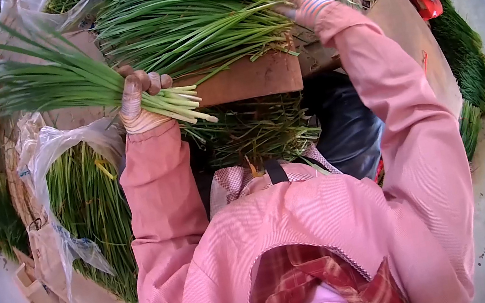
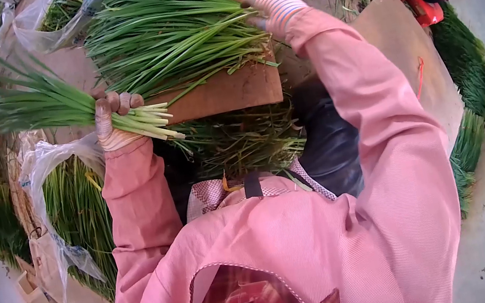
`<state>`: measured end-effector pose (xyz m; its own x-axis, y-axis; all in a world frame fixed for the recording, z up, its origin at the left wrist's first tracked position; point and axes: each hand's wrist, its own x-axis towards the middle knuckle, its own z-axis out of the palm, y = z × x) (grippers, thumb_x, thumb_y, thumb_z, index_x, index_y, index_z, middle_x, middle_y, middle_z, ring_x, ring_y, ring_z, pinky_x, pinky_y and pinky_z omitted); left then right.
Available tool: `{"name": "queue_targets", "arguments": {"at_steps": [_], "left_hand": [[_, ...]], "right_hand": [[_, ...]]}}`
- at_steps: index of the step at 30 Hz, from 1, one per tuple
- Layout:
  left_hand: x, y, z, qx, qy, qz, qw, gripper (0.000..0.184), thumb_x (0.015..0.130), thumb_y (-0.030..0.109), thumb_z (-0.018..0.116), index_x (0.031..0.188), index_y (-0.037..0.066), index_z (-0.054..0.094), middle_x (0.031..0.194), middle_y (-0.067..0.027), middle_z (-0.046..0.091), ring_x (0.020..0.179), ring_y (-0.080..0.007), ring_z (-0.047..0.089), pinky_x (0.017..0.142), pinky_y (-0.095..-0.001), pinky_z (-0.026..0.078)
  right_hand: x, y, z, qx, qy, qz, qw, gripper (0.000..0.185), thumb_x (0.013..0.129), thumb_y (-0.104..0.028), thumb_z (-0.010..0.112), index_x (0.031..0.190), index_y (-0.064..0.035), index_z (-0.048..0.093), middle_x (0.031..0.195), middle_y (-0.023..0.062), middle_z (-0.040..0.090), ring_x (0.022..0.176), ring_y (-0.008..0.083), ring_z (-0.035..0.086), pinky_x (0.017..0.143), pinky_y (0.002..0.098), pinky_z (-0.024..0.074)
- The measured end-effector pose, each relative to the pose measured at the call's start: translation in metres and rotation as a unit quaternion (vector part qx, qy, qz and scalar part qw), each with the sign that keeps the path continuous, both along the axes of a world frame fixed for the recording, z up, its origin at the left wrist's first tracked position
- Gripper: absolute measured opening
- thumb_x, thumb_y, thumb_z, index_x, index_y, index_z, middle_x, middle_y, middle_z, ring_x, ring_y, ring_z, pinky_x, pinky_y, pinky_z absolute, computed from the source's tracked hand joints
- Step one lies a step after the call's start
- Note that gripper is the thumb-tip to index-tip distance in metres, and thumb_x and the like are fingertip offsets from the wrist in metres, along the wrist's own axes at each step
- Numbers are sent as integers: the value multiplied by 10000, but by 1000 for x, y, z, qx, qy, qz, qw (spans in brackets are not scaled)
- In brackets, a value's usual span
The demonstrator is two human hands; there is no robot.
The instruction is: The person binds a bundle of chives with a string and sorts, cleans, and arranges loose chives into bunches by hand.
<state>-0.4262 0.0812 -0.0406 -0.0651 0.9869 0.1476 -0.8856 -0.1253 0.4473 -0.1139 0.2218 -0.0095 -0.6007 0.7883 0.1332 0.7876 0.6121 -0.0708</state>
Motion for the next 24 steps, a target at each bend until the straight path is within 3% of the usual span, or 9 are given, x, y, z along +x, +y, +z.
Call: {"name": "queue_targets", "arguments": {"at_steps": [4, 7, 8, 10, 12, 16, 18, 22, 24], "left_hand": [[9, -19, 20, 17, -24, -15, 999, 229, 785, 93, 562, 999, 150, 505, 576, 37, 373, 550, -105, 338, 595, -305, 329], [18, -47, 26, 11, -24, 22, 999, 227, 753, 82, 596, 957, 150, 523, 664, 23, 504, 575, -120, 420, 617, -326, 383], [23, -55, 25, 15, -25, 25, 999, 238, 737, 78, 615, 946, 153, 528, 709, 13, 547, 595, -127, 459, 631, -334, 402], [33, -74, 14, -88, -61, 44, 993, 250, 716, 48, 625, 925, 154, 540, 787, -13, 580, 704, -170, 551, 679, -379, 460], [46, -88, 11, -235, -45, 88, 967, 280, 700, 39, 631, 933, 157, 529, 814, -12, 570, 711, -175, 549, 695, -377, 467], [53, -104, 2, -219, -28, 50, 974, 311, 675, 35, 645, 927, 164, 517, 843, -27, 560, 743, -180, 546, 711, -372, 472], [58, -111, 7, -213, -23, 53, 975, 328, 672, 33, 649, 947, 149, 511, 839, -31, 556, 737, -183, 542, 719, -374, 469], [62, -112, 2, -185, -10, 66, 981, 346, 665, 24, 651, 962, 123, 505, 865, -65, 578, 721, -198, 562, 709, -388, 480], [66, -115, 0, -204, -6, 71, 976, 350, 667, 43, 652, 972, 130, 501, 860, -59, 575, 720, -193, 553, 709, -387, 473]], "right_hand": [[-21, -4, 2, -30, -147, -55, 987, 289, 767, -275, 556, 1015, -128, 531, 892, 154, 543, 837, 337, 528, 728, 403, 435], [-21, -11, 25, 62, -12, -40, 997, 187, 775, -224, 554, 910, -95, 562, 814, 161, 555, 745, 313, 546, 660, 374, 455], [-16, -6, 14, 20, 160, -25, 987, 178, 787, -216, 551, 906, -83, 562, 804, 158, 559, 702, 275, 546, 637, 338, 452], [1, -14, 5, -27, 200, -64, 977, 210, 782, -232, 566, 890, -52, 562, 798, 136, 569, 691, 209, 531, 645, 311, 445], [8, -40, -2, -135, 11, -138, 981, 292, 775, -302, 565, 876, -28, 562, 789, 97, 577, 692, 174, 519, 650, 304, 438], [21, -57, 0, -358, 299, -306, 830, 423, 777, -483, 510, 747, -64, 567, 507, 12, 454, 423, 136, 400, 413, 278, 328], [14, -72, 16, -314, 500, -226, 775, 418, 779, -483, 511, 679, -77, 526, 454, -22, 346, 367, 91, 306, 369, 243, 227], [-6, -102, 100, -200, 676, -227, 672, 301, 791, -342, 560, 706, -53, 552, 467, -9, 381, 392, 115, 384, 381, 250, 330], [0, -104, 112, -158, 701, -132, 683, 260, 819, -291, 529, 746, -46, 574, 487, -1, 457, 393, 101, 427, 397, 228, 371]]}}
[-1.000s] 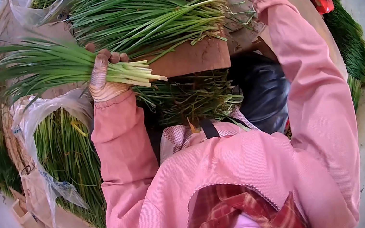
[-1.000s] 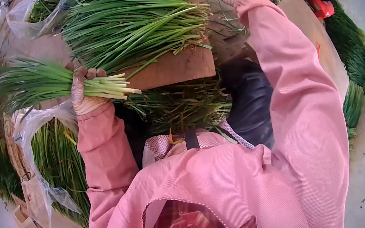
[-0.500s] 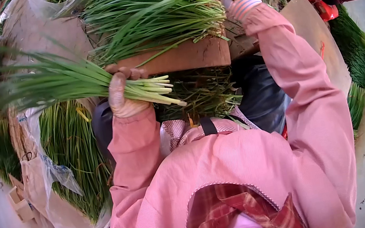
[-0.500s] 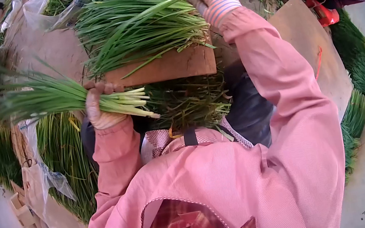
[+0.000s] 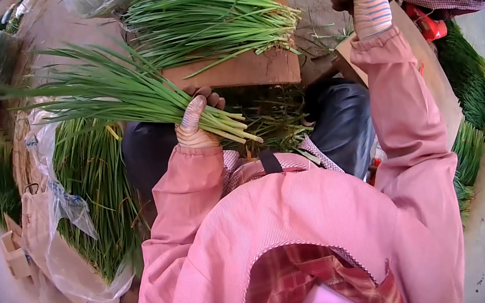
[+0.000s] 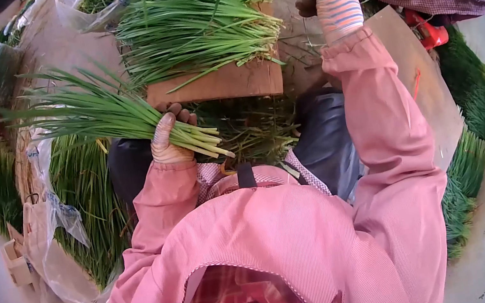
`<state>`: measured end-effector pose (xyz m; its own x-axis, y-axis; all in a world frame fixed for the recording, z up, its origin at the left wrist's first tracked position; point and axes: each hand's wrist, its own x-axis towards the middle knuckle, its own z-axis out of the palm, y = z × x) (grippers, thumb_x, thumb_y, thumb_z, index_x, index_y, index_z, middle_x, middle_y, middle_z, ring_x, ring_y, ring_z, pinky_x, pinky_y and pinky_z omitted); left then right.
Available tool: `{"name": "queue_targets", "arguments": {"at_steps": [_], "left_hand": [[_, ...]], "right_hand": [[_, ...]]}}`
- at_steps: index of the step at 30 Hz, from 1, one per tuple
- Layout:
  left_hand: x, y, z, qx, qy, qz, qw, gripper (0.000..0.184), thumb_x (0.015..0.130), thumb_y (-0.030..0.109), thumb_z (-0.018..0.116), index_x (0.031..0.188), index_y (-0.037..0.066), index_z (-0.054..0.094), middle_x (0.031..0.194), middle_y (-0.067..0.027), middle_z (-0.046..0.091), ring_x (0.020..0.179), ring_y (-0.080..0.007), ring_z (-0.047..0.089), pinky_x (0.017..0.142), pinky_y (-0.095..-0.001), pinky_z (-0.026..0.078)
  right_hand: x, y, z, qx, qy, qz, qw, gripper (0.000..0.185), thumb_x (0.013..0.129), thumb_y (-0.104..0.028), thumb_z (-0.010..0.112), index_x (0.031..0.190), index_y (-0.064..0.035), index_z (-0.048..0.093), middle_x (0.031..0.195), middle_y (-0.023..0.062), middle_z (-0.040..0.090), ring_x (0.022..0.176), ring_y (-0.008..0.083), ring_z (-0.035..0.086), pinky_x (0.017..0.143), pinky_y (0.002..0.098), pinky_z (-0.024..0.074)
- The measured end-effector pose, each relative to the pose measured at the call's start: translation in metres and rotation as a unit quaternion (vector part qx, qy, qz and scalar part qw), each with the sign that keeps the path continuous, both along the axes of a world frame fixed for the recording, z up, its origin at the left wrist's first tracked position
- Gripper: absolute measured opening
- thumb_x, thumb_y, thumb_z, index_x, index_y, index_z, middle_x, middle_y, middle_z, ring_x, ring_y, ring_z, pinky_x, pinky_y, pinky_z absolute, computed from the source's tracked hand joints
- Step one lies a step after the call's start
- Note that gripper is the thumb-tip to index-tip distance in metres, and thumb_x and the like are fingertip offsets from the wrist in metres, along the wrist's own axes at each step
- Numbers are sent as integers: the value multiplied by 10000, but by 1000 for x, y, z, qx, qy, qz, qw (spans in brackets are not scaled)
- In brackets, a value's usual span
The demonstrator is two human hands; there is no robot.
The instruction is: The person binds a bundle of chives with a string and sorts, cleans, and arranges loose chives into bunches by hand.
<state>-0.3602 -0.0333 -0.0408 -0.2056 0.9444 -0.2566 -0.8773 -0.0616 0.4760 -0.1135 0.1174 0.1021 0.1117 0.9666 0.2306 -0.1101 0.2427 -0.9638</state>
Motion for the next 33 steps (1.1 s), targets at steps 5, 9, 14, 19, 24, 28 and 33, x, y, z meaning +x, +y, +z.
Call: {"name": "queue_targets", "arguments": {"at_steps": [5, 9, 14, 19, 24, 28, 33], "left_hand": [[27, -8, -2, -89, -55, 3, 995, 334, 691, 90, 630, 993, 147, 499, 861, -47, 575, 734, -185, 550, 731, -377, 465], [43, -21, -22, -174, -25, -36, 984, 320, 709, 99, 622, 1005, 149, 512, 879, -42, 573, 762, -176, 548, 741, -360, 464], [41, -15, -49, -181, 43, -110, 976, 433, 715, 87, 619, 1108, 156, 450, 959, -71, 559, 787, -203, 547, 727, -388, 455], [42, -12, -59, -180, 36, -163, 969, 324, 668, 180, 707, 938, 65, 570, 808, -76, 582, 711, -239, 555, 614, -387, 485], [44, -2, -47, -172, 85, -194, 962, 361, 667, 203, 702, 955, 39, 559, 848, -95, 581, 736, -232, 558, 661, -377, 486], [47, -1, -20, -111, 25, -170, 979, 209, 650, 98, 699, 816, 33, 590, 739, -72, 594, 626, -204, 574, 524, -320, 485], [44, 3, -23, -19, 11, -163, 986, 274, 639, 15, 676, 888, 49, 567, 778, -65, 582, 706, -225, 574, 633, -353, 512]], "right_hand": [[-5, -20, -78, -171, -157, 144, 962, 253, 795, -292, 557, 798, -41, 588, 580, 17, 531, 488, 91, 456, 465, 236, 377], [-17, -73, -160, -280, -135, 212, 927, 181, 770, -218, 594, 816, -42, 589, 602, -10, 516, 523, 73, 443, 481, 212, 361], [-25, -126, -153, -308, -54, 257, 914, 170, 748, -131, 605, 876, -30, 558, 643, -17, 510, 549, 64, 439, 502, 193, 352], [-28, -146, -150, -282, -83, 346, 891, 219, 739, -58, 609, 943, -18, 543, 728, -23, 523, 655, 44, 458, 593, 188, 391], [-33, -147, -141, -249, -154, 361, 885, 216, 726, -27, 605, 930, -12, 534, 742, -19, 530, 673, 56, 467, 624, 194, 404], [-32, -141, -123, -287, -26, 394, 873, 194, 734, -97, 622, 891, -23, 537, 757, 7, 537, 701, 71, 480, 647, 222, 412], [-51, -123, -142, -257, -10, 357, 898, 262, 742, -206, 649, 913, -34, 550, 759, -6, 542, 714, 71, 480, 667, 221, 408]]}}
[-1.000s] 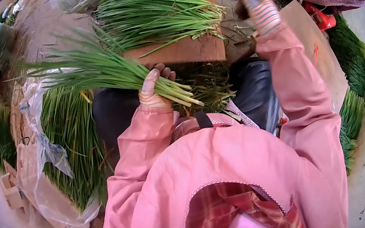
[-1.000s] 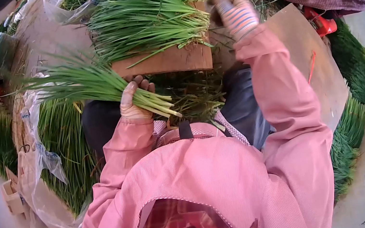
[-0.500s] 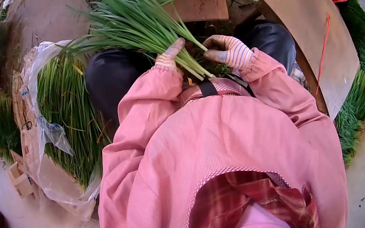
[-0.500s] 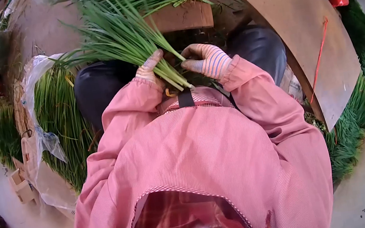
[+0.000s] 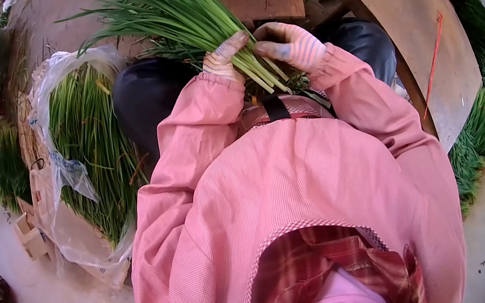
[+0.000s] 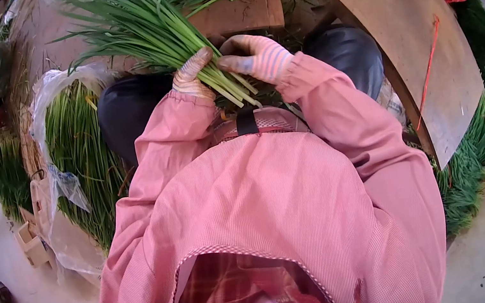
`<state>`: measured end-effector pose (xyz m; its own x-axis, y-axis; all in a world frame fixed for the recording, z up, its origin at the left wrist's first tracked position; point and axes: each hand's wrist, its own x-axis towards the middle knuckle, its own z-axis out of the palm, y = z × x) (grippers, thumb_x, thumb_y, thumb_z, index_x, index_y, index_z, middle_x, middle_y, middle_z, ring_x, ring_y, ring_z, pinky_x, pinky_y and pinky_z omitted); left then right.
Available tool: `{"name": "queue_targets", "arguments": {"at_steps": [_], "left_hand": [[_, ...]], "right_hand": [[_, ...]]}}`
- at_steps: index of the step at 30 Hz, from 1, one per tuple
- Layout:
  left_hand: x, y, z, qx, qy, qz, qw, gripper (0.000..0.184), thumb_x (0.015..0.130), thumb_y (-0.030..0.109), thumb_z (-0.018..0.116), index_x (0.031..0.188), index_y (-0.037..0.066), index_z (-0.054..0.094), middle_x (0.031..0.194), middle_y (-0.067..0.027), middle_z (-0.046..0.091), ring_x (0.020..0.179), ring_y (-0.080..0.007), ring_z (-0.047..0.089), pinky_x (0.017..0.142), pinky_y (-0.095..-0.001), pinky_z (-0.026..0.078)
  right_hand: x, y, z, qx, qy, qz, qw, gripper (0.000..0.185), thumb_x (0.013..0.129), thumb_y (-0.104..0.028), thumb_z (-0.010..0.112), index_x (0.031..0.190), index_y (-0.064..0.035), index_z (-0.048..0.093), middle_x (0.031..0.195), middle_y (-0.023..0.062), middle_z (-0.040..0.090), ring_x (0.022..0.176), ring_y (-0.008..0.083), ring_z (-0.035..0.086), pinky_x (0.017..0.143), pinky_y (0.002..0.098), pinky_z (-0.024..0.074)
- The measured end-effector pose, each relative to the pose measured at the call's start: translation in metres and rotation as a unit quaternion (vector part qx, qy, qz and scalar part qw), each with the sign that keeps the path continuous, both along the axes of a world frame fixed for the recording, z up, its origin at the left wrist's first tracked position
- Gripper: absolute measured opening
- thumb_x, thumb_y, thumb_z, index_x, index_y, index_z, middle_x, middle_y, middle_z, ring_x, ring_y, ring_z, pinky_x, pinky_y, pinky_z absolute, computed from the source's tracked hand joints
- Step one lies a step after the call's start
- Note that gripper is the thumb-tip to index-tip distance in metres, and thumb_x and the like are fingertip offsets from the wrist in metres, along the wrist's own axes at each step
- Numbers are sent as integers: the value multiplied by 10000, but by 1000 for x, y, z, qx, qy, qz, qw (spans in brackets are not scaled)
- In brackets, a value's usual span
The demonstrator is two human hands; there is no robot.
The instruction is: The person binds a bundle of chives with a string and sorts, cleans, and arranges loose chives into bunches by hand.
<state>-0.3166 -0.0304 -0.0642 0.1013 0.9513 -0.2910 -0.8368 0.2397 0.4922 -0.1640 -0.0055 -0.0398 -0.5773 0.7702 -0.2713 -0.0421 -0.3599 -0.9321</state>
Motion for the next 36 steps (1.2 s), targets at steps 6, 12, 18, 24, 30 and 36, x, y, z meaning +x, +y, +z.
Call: {"name": "queue_targets", "arguments": {"at_steps": [6, 12, 18, 24, 30, 36], "left_hand": [[-12, 7, 5, -17, 4, 68, 998, 314, 640, 34, 676, 930, 49, 556, 834, -83, 579, 744, -240, 572, 683, -367, 500], [-23, 23, 18, 73, 92, 120, 986, 369, 654, 40, 671, 991, 77, 524, 890, -83, 573, 767, -238, 572, 697, -361, 504], [-93, 52, 55, 217, 67, 180, 957, 456, 635, 7, 684, 1008, 124, 450, 813, -70, 546, 724, -253, 541, 661, -416, 487], [-85, 52, 76, 218, 45, 195, 955, 375, 662, -24, 656, 955, 130, 480, 833, -91, 566, 663, -243, 559, 601, -416, 510], [-57, 55, 68, 220, 18, 147, 964, 403, 688, 0, 646, 1013, 138, 453, 771, -83, 569, 667, -257, 578, 507, -411, 518], [-100, 54, 93, 147, 151, 212, 954, 226, 636, 92, 713, 794, 61, 555, 729, -86, 567, 660, -228, 569, 570, -366, 513]], "right_hand": [[-20, 12, 0, -37, 23, -62, 997, 190, 725, -203, 663, 847, -84, 581, 664, -39, 547, 557, 30, 452, 492, 182, 355], [-32, 30, 3, 132, -82, -73, 985, 156, 716, -135, 650, 792, -36, 557, 680, -15, 538, 600, 72, 466, 552, 218, 397], [10, 12, -49, 277, -400, 129, 864, 287, 635, -241, 633, 808, -23, 564, 714, 122, 586, 645, 226, 540, 624, 319, 438], [14, 7, -14, 257, -328, 89, 905, 321, 797, -267, 554, 981, -6, 521, 859, 110, 570, 794, 174, 517, 731, 273, 415], [-21, -1, 52, 181, -65, -7, 981, 96, 802, -105, 533, 817, -13, 553, 638, -20, 484, 605, 56, 405, 536, 209, 354], [32, -15, -8, 215, -462, 381, 771, 382, 708, -336, 616, 905, -15, 553, 818, 174, 590, 770, 291, 565, 687, 327, 442]]}}
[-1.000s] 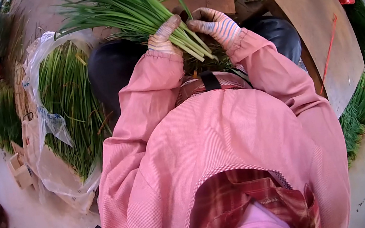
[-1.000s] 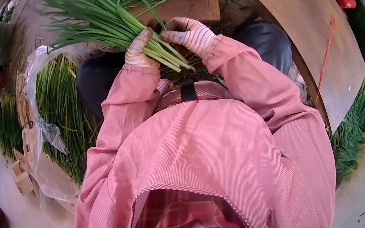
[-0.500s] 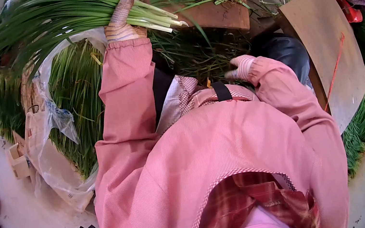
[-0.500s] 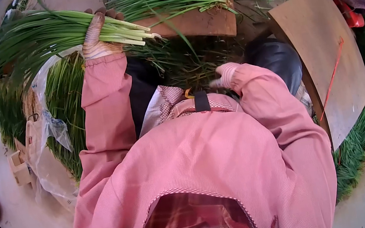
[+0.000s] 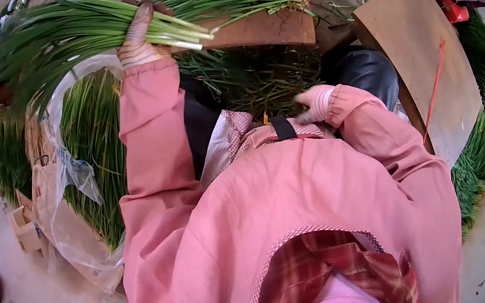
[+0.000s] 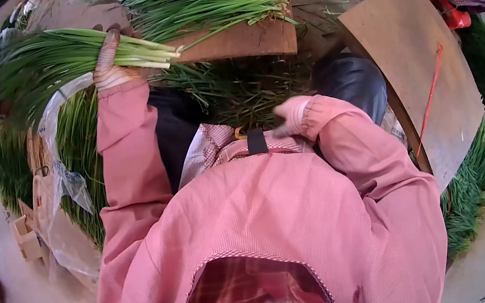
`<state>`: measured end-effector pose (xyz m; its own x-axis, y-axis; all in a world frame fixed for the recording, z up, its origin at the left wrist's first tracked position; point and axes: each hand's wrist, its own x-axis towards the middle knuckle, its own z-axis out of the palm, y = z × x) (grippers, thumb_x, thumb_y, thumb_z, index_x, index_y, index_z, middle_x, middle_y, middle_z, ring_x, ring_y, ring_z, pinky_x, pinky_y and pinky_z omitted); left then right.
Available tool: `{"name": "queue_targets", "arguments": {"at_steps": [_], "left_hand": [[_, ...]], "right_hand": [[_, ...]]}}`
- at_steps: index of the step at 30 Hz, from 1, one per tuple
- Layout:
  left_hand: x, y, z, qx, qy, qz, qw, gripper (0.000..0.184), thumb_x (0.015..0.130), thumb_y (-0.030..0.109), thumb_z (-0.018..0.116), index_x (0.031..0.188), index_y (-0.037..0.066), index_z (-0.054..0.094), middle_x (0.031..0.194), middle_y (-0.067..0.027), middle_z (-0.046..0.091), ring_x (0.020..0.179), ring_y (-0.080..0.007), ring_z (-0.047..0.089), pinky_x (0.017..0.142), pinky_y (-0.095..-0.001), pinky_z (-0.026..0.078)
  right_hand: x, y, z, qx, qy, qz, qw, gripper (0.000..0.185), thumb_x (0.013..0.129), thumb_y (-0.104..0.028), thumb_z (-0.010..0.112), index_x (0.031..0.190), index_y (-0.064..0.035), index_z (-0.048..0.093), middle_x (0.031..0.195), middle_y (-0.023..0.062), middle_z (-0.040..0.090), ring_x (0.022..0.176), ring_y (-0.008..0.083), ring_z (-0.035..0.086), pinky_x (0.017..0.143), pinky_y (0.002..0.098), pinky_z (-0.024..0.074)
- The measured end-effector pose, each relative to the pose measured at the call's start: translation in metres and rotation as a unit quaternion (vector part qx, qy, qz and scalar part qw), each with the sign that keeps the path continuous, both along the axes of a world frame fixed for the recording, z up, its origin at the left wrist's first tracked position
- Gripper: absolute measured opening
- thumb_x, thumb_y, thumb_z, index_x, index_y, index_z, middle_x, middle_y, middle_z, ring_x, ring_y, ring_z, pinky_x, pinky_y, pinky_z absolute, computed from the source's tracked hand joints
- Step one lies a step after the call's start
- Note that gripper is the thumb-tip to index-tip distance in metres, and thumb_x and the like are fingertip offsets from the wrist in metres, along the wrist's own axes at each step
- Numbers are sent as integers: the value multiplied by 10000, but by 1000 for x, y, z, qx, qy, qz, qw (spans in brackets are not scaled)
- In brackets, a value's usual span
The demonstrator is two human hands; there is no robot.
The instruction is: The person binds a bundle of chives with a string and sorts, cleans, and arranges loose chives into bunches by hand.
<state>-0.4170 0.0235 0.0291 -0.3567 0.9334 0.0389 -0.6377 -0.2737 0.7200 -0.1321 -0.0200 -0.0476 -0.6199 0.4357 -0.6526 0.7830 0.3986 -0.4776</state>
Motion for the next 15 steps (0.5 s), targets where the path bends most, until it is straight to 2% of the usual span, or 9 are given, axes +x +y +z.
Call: {"name": "queue_targets", "arguments": {"at_steps": [1, 3, 6, 7, 8, 9, 10, 11, 15], "left_hand": [[-2, 1, -3, 15, 32, -2, 999, 258, 622, 78, 717, 816, 58, 548, 737, -90, 564, 664, -227, 568, 564, -358, 509], [8, 6, -23, 98, 115, 42, 988, 337, 602, 12, 700, 886, 55, 524, 783, -82, 551, 663, -220, 562, 548, -345, 498], [38, 7, -46, 74, 151, -26, 985, 511, 558, -25, 685, 1022, 41, 482, 868, -55, 535, 739, -178, 541, 628, -306, 480], [38, 21, -67, 118, 321, -21, 940, 508, 576, -2, 672, 1043, 47, 478, 913, -52, 552, 750, -172, 557, 651, -292, 476], [49, 42, -75, 157, 316, -26, 935, 508, 576, -2, 672, 1043, 47, 478, 913, -52, 552, 750, -172, 557, 651, -292, 476], [63, 57, -84, 137, 135, -91, 977, 460, 661, 82, 600, 1094, 49, 448, 1002, -73, 521, 852, -191, 524, 736, -310, 439], [77, 69, -91, 101, -46, -158, 981, 428, 747, 166, 528, 1145, 52, 418, 1090, -94, 489, 954, -209, 491, 820, -328, 402], [86, 77, -96, 53, -224, -221, 948, 418, 832, 250, 456, 1195, 54, 388, 1178, -115, 458, 1056, -228, 458, 904, -346, 365], [110, 89, -122, 131, -362, -325, 864, 427, 868, 283, 368, 1228, 55, 352, 1238, -123, 398, 1130, -236, 384, 956, -344, 306]], "right_hand": [[2, 3, 0, -19, -101, 18, 995, 438, 701, -330, 627, 988, -11, 537, 869, 170, 593, 821, 261, 574, 722, 309, 440], [0, 13, 0, -78, 150, -161, 972, 555, 651, -232, 695, 1095, 11, 467, 960, 139, 585, 876, 188, 548, 784, 297, 429], [-34, 50, 48, -13, 365, -162, 917, 783, 590, -186, 739, 1226, 8, 327, 1146, 145, 462, 1062, 190, 418, 888, 308, 357], [-46, 63, 66, -26, 416, -173, 892, 856, 577, -185, 747, 1260, -3, 263, 1176, 150, 427, 1073, 216, 411, 906, 314, 340], [-59, 76, 75, -55, 491, -195, 847, 929, 534, -159, 767, 1276, -22, 225, 1160, 166, 436, 1068, 221, 417, 903, 327, 344], [-72, 88, 84, -84, 562, -207, 796, 1005, 490, -132, 787, 1292, -40, 188, 1143, 182, 444, 1064, 226, 424, 901, 340, 348], [-74, 93, 105, -3, 577, -229, 784, 1009, 478, -131, 793, 1287, -40, 197, 1134, 168, 451, 1056, 224, 426, 900, 336, 347], [-77, 95, 121, 72, 588, -250, 766, 1013, 466, -129, 799, 1281, -41, 206, 1125, 155, 458, 1048, 222, 428, 899, 331, 347], [-91, 119, 93, 171, 611, -269, 724, 937, 523, -129, 785, 1267, -22, 226, 1140, 140, 460, 1053, 200, 421, 908, 313, 339]]}}
